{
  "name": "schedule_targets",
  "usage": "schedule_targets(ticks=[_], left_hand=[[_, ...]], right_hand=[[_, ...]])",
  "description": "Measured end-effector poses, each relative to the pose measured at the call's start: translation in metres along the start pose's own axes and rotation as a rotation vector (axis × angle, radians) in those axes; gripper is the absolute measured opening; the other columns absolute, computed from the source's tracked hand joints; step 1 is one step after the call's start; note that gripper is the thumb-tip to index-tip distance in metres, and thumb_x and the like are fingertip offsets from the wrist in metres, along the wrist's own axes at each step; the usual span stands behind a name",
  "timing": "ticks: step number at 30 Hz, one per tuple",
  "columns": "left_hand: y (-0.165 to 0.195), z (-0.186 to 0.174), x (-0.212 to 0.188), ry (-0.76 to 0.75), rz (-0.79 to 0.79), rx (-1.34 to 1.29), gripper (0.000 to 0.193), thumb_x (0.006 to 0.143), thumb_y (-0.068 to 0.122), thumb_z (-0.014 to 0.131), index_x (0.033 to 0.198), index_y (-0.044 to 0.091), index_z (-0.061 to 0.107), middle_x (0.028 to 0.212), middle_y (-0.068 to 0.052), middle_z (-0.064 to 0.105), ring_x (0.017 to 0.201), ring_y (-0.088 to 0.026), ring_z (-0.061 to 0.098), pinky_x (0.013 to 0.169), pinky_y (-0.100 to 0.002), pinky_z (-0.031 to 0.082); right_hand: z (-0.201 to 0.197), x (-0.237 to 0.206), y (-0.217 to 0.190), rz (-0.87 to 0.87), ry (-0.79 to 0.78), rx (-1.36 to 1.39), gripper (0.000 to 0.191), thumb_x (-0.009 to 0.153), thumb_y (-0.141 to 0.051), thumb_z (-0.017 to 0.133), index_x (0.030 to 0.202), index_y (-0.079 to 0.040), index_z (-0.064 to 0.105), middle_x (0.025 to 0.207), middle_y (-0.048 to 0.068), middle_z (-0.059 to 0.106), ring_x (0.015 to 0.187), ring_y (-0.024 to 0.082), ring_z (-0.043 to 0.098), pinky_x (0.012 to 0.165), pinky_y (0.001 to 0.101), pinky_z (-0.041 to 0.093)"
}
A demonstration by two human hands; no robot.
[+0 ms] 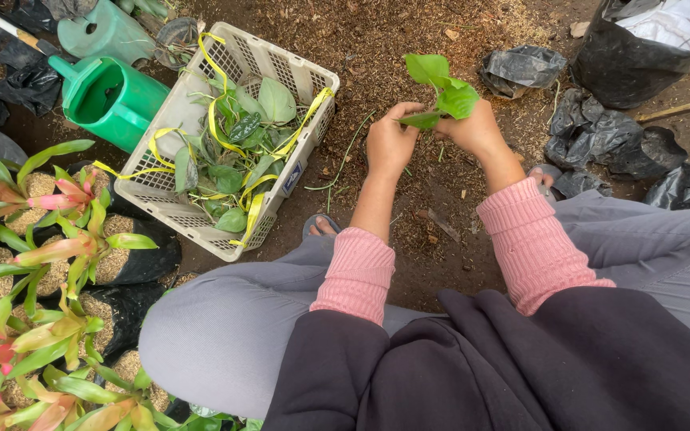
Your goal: The person sits on the ground and handles plant cuttings, placing them into a black plastic nursery bag filled with soil. They adjust the soil around the plant and place the potted plant among others.
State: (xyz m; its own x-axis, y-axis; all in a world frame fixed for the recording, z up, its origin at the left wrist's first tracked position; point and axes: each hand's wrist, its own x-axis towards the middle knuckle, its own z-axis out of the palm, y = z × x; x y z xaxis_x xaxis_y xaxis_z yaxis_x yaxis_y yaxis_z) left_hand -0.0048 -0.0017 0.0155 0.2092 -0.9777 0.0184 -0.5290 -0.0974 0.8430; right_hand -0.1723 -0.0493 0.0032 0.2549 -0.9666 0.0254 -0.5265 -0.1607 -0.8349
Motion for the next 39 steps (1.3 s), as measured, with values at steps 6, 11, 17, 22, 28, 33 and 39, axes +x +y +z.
schedule_targets(ticks=[6,11,17,22,28,33,39], left_hand=[[0.003,0.009,-0.005,0.111,0.007,-0.086,0.036,0.089,0.014,0.077,0.123,0.023,0.073,0.1,-0.004,0.082,0.092,-0.018,0.079,0.082,-0.032,0.06],[-0.009,-0.015,0.014,-0.182,0.056,-0.344,0.054,0.089,-0.002,0.067,0.138,0.019,0.058,0.114,-0.006,0.078,0.106,-0.019,0.076,0.094,-0.034,0.058],[-0.038,-0.032,0.018,-0.058,0.036,-0.334,0.036,0.096,-0.007,0.054,0.123,0.011,0.068,0.117,-0.01,0.077,0.11,-0.024,0.075,0.099,-0.036,0.058],[-0.069,-0.016,-0.004,0.006,-0.091,0.372,0.035,0.088,-0.002,0.06,0.117,0.012,0.071,0.123,-0.012,0.061,0.122,-0.032,0.055,0.105,-0.042,0.046],[-0.094,0.01,-0.012,-0.031,-0.104,0.669,0.038,0.094,0.007,0.06,0.132,0.014,0.063,0.132,-0.012,0.05,0.131,-0.032,0.045,0.119,-0.045,0.034],[-0.097,0.012,-0.003,-0.048,-0.102,0.746,0.055,0.086,0.01,0.062,0.14,0.016,0.058,0.135,-0.014,0.045,0.132,-0.033,0.04,0.122,-0.049,0.022],[-0.102,0.019,-0.001,-0.126,-0.072,0.635,0.046,0.085,0.013,0.064,0.131,0.013,0.062,0.138,-0.012,0.045,0.135,-0.031,0.039,0.125,-0.048,0.017]], right_hand=[[0.005,0.003,0.009,-0.01,-0.016,0.19,0.036,0.078,-0.006,0.076,0.113,-0.007,0.07,0.1,0.002,0.078,0.087,0.013,0.075,0.072,0.0292,0.062],[0.017,-0.004,-0.004,-0.198,0.137,-0.103,0.021,0.086,-0.001,0.083,0.106,-0.002,0.075,0.098,0.01,0.078,0.085,0.02,0.074,0.076,0.0349,0.059],[0.026,0.002,-0.017,0.098,-0.009,0.325,0.027,0.086,0.0,0.077,0.112,0.0,0.069,0.103,0.008,0.077,0.087,0.017,0.074,0.076,0.0284,0.063],[0.037,0.009,0.003,0.358,-0.075,0.707,0.038,0.088,-0.002,0.073,0.124,-0.007,0.064,0.111,0.006,0.074,0.096,0.014,0.074,0.082,0.0241,0.064],[0.055,0.015,0.025,0.501,-0.159,0.745,0.031,0.095,-0.011,0.074,0.124,-0.005,0.067,0.117,0.003,0.072,0.104,0.011,0.07,0.089,0.0214,0.063],[0.07,0.017,0.024,0.542,-0.15,0.652,0.034,0.092,-0.011,0.075,0.125,-0.005,0.066,0.114,0.003,0.073,0.102,0.011,0.071,0.086,0.022,0.063],[0.095,0.028,0.022,0.524,-0.165,0.646,0.04,0.09,-0.006,0.076,0.128,-0.005,0.064,0.116,0.003,0.074,0.1,0.011,0.072,0.081,0.022,0.065]])
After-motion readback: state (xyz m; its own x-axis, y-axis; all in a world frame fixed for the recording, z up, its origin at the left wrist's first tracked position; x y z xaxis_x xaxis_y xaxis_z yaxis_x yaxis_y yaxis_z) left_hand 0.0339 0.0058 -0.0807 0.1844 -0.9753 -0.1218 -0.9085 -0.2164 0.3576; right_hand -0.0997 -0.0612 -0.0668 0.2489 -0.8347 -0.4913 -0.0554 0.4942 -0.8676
